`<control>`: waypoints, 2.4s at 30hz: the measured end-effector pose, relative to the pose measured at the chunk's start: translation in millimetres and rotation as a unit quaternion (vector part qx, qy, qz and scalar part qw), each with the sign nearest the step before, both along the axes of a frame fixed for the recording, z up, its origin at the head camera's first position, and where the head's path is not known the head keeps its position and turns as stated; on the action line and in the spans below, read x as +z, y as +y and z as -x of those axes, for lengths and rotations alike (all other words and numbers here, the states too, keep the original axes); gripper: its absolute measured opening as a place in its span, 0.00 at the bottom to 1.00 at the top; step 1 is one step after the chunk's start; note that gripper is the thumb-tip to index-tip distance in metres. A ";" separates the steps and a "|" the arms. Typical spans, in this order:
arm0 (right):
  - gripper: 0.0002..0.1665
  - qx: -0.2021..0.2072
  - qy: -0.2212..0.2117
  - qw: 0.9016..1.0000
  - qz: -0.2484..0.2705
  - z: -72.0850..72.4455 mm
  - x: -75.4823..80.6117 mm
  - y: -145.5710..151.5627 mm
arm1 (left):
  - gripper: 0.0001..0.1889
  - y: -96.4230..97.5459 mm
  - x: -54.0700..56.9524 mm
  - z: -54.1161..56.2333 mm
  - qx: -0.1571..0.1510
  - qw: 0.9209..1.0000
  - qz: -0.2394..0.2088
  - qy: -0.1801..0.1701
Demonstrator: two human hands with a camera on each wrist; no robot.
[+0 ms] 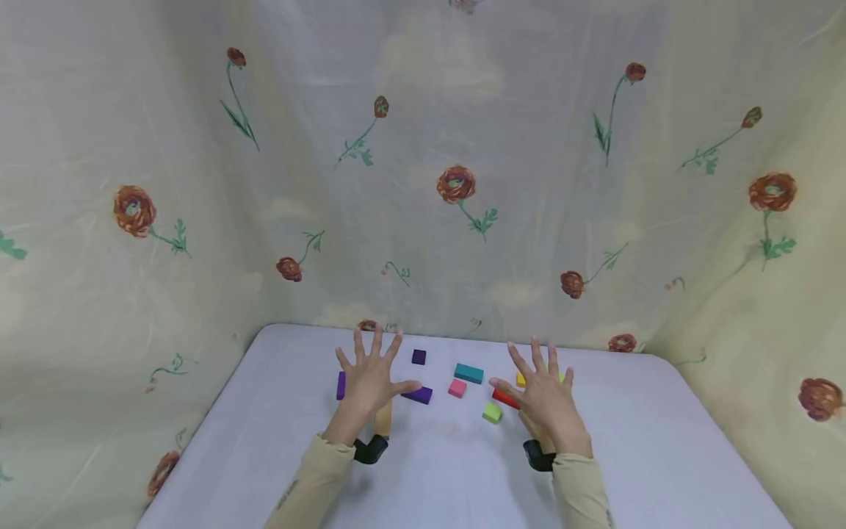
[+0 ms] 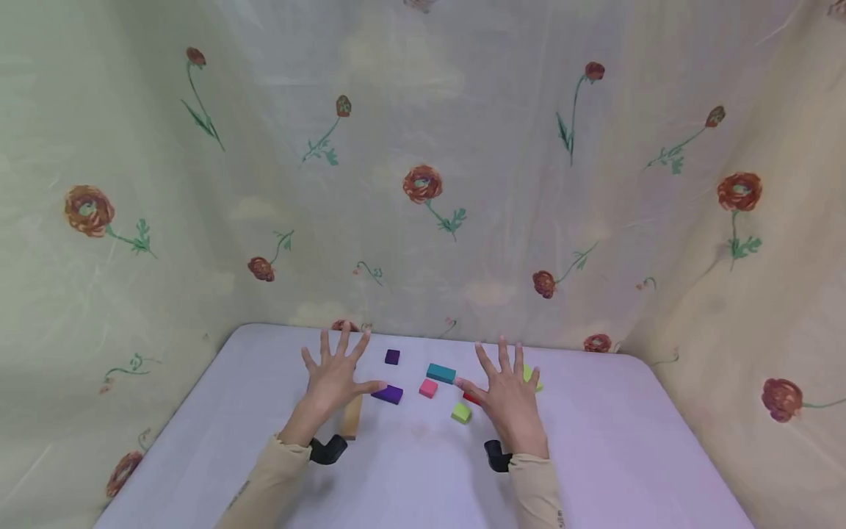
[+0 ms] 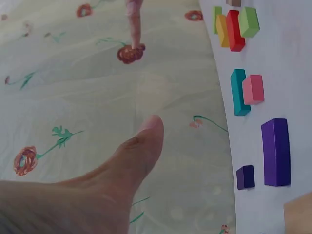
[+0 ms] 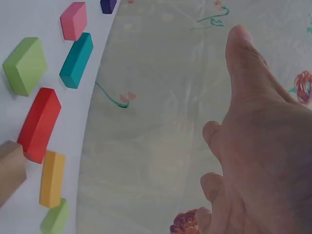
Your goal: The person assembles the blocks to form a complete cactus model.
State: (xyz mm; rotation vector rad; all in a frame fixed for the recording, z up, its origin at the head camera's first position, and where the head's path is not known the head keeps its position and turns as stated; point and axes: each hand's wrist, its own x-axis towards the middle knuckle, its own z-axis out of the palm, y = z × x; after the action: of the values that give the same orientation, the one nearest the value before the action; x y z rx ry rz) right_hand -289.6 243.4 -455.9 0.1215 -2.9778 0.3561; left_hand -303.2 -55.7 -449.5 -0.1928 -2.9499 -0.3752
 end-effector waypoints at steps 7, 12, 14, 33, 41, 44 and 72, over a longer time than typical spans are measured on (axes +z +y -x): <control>0.51 0.010 0.020 1.000 -0.006 0.3 11.6 8.6 | 0.50 -6.3 4.5 -1.6 -0.005 0.999 -0.006 0.034; 0.50 0.017 0.026 0.999 -0.012 0.2 17.5 16.5 | 0.47 -14.4 7.8 -0.3 -0.017 0.998 -0.013 0.055; 0.50 0.018 0.025 0.999 -0.014 0.0 17.7 20.2 | 0.47 -17.7 7.6 -0.2 -0.021 0.998 -0.009 0.061; 0.48 0.077 0.023 0.997 -0.001 -10.6 -11.2 54.5 | 0.50 -42.0 -17.7 0.8 -0.056 0.996 0.070 0.029; 0.42 0.115 -0.010 0.993 0.013 -20.3 -34.9 70.2 | 0.45 -51.5 -37.4 -6.8 -0.120 0.991 0.054 0.020; 0.40 0.120 -0.035 0.992 0.028 -23.0 -41.9 73.0 | 0.43 -54.0 -46.4 -8.3 -0.153 0.986 0.054 0.021; 0.41 0.082 -0.130 0.987 0.046 -29.7 -77.9 69.9 | 0.34 -61.7 -83.0 -15.4 -0.233 0.971 -0.040 -0.027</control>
State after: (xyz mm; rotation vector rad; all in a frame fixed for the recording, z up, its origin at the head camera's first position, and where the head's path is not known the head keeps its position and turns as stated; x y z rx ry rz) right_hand -259.9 313.3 -533.9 0.3356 -3.2083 0.5692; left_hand -287.9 -117.4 -532.6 -0.8827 -2.9086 -0.5618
